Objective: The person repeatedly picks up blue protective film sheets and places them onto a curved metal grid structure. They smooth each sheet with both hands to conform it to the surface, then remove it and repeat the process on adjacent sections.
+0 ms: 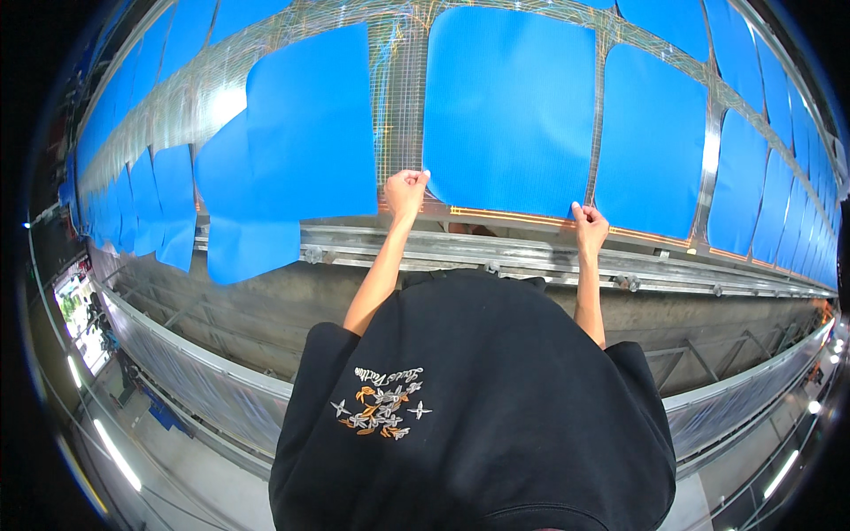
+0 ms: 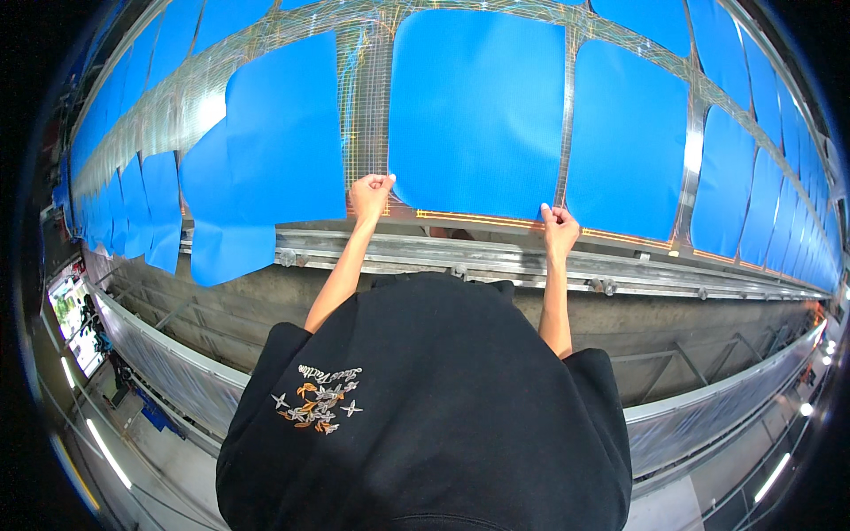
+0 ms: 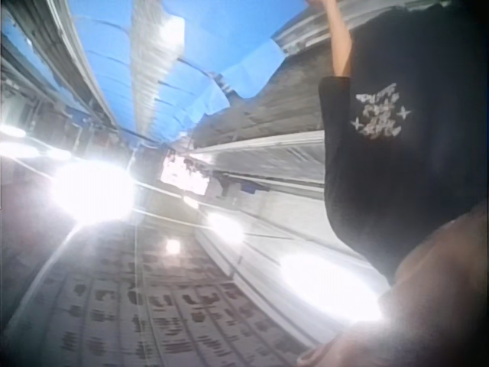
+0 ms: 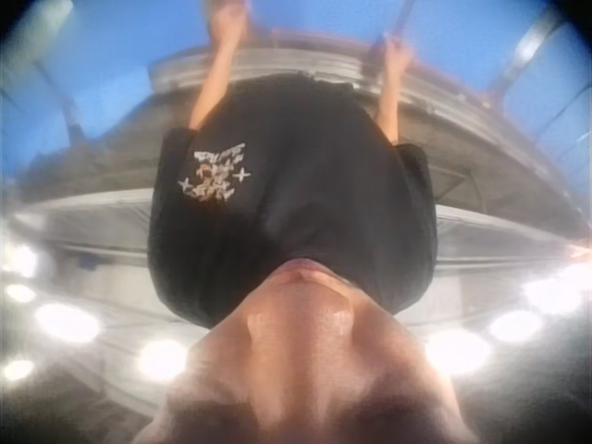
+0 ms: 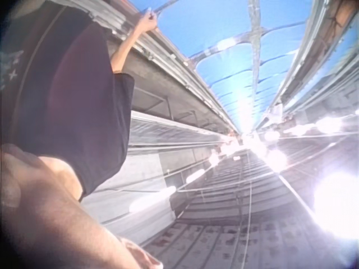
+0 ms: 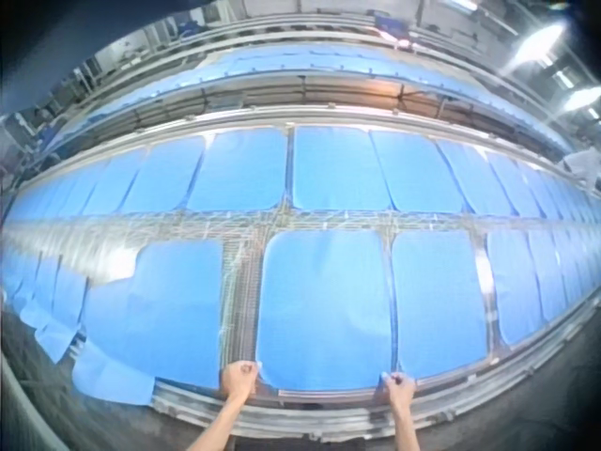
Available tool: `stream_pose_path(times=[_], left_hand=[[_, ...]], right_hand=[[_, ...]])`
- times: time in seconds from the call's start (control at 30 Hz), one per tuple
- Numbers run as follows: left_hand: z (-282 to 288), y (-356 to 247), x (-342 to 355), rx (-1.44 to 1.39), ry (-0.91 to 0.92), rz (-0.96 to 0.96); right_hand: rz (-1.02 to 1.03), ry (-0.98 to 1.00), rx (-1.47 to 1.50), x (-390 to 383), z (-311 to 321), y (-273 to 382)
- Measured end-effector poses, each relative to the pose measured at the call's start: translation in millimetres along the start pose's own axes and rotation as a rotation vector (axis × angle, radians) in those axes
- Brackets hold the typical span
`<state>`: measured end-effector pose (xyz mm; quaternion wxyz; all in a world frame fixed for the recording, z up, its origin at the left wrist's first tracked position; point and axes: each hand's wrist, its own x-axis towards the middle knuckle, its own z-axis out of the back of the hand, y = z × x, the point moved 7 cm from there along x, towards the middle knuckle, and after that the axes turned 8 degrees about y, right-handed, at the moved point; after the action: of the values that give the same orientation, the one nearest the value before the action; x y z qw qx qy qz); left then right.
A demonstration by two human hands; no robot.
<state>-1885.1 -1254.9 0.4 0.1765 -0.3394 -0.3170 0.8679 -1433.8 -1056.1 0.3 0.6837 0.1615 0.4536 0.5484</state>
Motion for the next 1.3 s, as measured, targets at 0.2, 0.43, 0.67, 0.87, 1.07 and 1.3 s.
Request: stream_pose_path(times=[0.2,0.43,0.67,0.87,1.07,1.3], left_hand=[[-2,11,6,-0.001,0.02,-0.017],[0,8,7,0.034,0.024,-0.025],[-1,10,10,0.051,0.05,-0.005],[-2,0,7,0.14,0.046,-0.085],[-32,-134,-41,0.366,-0.069,-0.66],[-129,-177,27,0.688,0.314,-0.934]], right_hand=[[-0.014,-0.038,-0.054,-2,-1,6],[0.038,-0.051,-0.034,-3,-2,7],[0.033,-0.059,-0.053,-4,-1,10],[0.033,-0.097,-0.238,-6,4,19],[0.66,0.081,-0.513,-45,-57,147],[1.04,0.602,-0.816,22,-164,178]])
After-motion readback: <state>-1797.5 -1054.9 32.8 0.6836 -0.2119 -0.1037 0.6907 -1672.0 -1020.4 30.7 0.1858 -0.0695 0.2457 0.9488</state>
